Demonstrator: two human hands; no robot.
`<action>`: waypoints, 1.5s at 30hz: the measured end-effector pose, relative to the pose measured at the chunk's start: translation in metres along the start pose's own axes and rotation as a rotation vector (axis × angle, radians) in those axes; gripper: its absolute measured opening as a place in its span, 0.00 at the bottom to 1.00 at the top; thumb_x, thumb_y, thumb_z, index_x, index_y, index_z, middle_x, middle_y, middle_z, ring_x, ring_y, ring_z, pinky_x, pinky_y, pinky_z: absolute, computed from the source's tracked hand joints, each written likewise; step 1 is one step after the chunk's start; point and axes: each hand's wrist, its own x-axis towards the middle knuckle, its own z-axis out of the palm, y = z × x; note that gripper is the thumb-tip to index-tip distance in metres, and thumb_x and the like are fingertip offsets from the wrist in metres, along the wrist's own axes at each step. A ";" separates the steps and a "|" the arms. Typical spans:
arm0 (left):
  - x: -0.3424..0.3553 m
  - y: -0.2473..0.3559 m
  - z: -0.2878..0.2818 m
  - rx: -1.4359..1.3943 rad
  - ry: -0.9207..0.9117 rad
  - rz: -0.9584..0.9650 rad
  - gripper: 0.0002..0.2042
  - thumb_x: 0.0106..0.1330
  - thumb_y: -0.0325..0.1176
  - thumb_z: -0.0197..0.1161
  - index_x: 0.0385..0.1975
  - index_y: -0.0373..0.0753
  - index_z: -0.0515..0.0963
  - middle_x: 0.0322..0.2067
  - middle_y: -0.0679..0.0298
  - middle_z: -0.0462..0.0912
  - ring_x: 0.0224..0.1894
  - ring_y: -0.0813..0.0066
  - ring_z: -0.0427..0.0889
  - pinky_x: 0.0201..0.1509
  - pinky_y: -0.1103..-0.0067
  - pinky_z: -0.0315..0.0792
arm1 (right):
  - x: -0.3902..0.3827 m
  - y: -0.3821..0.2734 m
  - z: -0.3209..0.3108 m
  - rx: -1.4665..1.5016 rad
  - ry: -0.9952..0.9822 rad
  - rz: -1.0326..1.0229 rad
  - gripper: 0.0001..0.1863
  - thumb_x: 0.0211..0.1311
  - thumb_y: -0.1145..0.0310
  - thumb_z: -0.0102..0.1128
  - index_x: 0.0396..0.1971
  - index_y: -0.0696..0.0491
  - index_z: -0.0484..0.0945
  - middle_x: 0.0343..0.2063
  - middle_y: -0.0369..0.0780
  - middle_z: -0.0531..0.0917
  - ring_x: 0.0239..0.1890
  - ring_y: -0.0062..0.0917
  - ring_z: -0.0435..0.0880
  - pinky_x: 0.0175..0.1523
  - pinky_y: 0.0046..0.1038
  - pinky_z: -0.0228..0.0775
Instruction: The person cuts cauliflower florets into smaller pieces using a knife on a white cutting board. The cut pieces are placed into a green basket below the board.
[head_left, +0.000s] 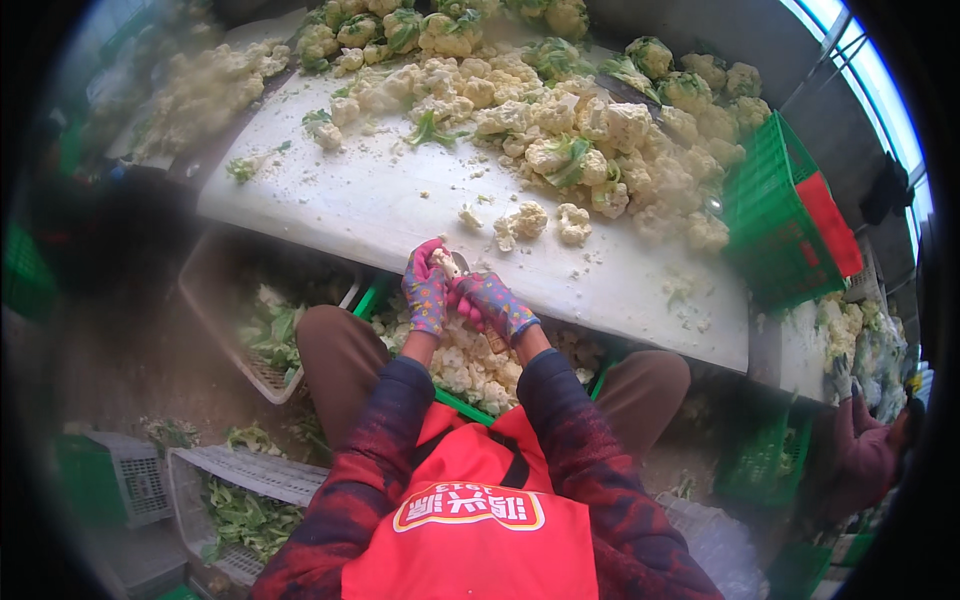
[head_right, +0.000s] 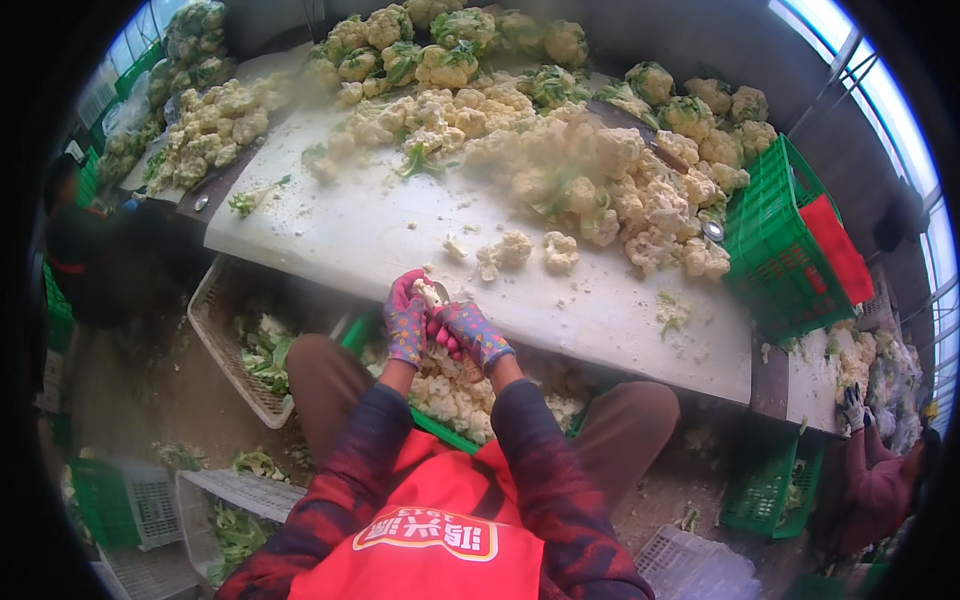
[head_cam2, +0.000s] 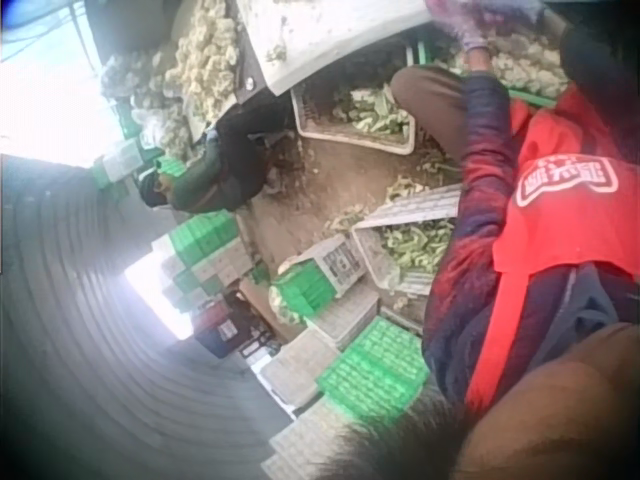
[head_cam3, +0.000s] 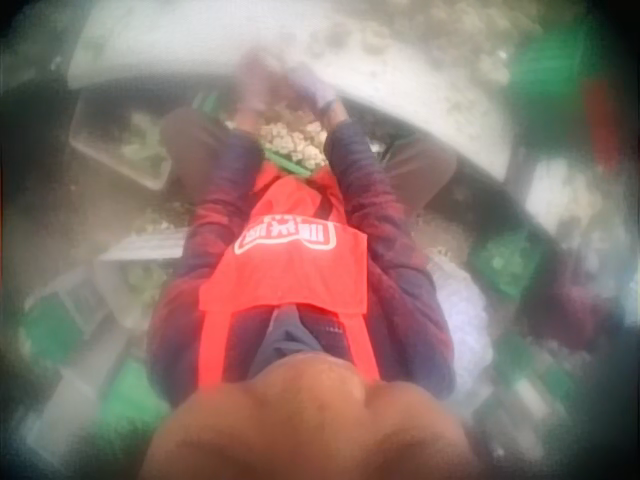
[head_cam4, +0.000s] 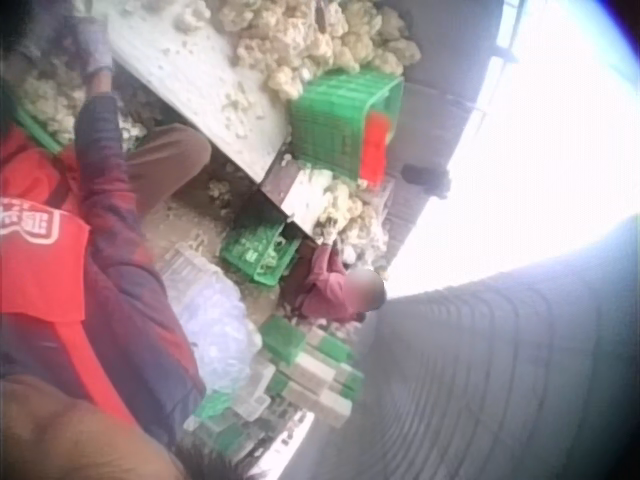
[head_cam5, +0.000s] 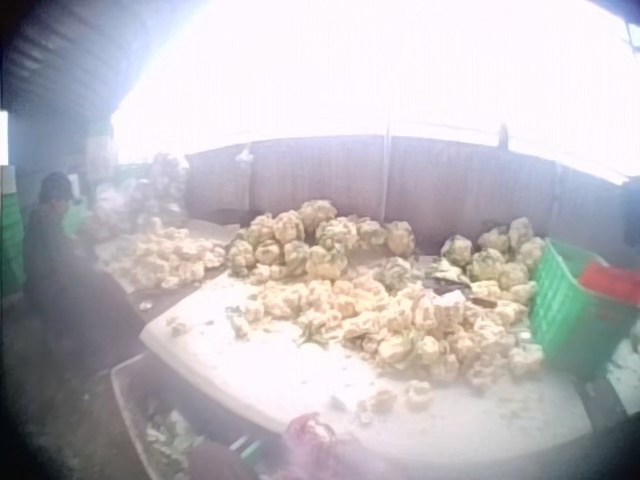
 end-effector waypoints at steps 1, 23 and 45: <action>-0.002 0.000 -0.002 -0.109 -0.037 0.066 0.23 0.66 0.13 0.49 0.61 0.34 0.74 0.47 0.64 0.81 0.37 0.86 0.75 0.38 0.86 0.75 | -0.003 0.004 0.001 0.067 0.033 -0.065 0.15 0.74 0.59 0.55 0.34 0.55 0.83 0.15 0.31 0.78 0.12 0.14 0.71 0.17 0.21 0.64; -0.051 0.020 -0.035 0.689 -0.280 0.212 0.18 0.67 0.22 0.54 0.56 0.36 0.79 0.46 0.66 0.78 0.41 0.78 0.79 0.43 0.80 0.76 | -0.056 0.013 -0.039 -0.806 0.258 -0.250 0.13 0.73 0.60 0.56 0.40 0.55 0.80 0.23 0.40 0.82 0.23 0.28 0.81 0.27 0.32 0.74; -0.014 0.046 0.017 0.458 -0.449 -0.265 0.15 0.68 0.36 0.68 0.53 0.42 0.81 0.44 0.64 0.84 0.43 0.79 0.80 0.50 0.79 0.76 | 0.010 -0.034 -0.110 0.242 0.170 -0.282 0.27 0.71 0.46 0.62 0.49 0.57 0.77 0.35 0.42 0.88 0.19 0.12 0.76 0.18 0.16 0.67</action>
